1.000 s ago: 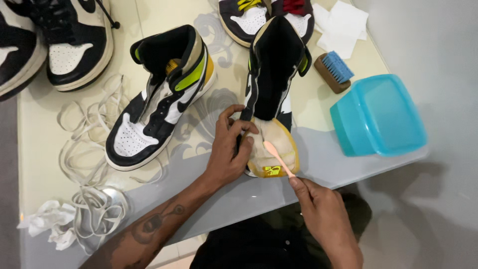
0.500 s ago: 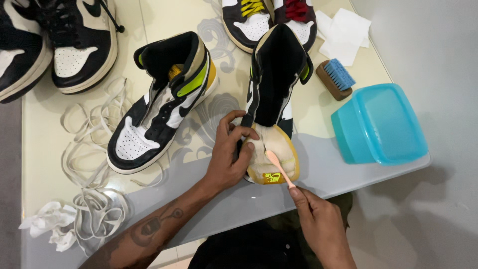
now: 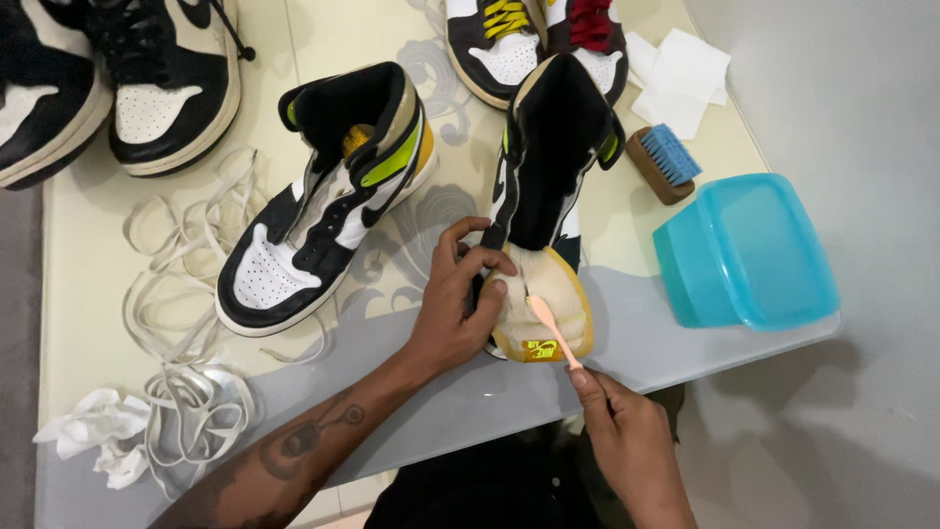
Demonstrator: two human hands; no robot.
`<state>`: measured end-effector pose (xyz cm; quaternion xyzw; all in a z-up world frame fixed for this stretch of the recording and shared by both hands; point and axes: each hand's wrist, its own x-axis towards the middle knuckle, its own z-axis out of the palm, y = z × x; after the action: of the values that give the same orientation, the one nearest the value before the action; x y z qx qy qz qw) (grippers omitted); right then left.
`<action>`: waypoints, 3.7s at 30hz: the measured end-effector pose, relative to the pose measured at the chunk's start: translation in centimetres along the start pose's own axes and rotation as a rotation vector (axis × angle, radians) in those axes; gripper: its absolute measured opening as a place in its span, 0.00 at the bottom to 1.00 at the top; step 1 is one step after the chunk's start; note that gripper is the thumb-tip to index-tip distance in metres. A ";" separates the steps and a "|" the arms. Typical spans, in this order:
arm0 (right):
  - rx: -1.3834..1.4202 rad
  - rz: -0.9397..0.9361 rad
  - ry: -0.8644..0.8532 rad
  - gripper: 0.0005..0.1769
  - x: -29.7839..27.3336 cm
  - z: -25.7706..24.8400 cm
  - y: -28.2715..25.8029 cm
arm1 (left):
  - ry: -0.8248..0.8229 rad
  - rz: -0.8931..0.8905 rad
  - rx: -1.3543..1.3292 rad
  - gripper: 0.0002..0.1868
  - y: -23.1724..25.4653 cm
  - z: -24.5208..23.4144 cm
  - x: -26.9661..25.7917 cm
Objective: The person cleans the tongue and interior of a high-top sneaker by hand using a small brush dipped in a container of liquid.
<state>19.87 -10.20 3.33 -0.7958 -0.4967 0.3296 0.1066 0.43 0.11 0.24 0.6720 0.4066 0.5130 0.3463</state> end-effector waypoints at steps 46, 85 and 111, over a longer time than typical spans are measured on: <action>0.103 -0.130 0.058 0.25 2.8 1.2 1.1 | 0.007 0.016 0.053 0.10 0.3 -0.1 0.1; 0.078 -0.212 0.015 0.18 4.0 -1.0 0.8 | 0.055 -0.056 0.044 0.15 0.0 0.1 -0.6; -0.349 -0.286 -0.201 0.16 1.6 -2.9 1.7 | 0.373 -0.058 -0.096 0.14 5.0 1.8 -11.1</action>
<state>23.39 -9.15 4.03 -0.6869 -0.6620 0.2977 -0.0369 1.55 -12.11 -0.32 0.5358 0.4582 0.6373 0.3111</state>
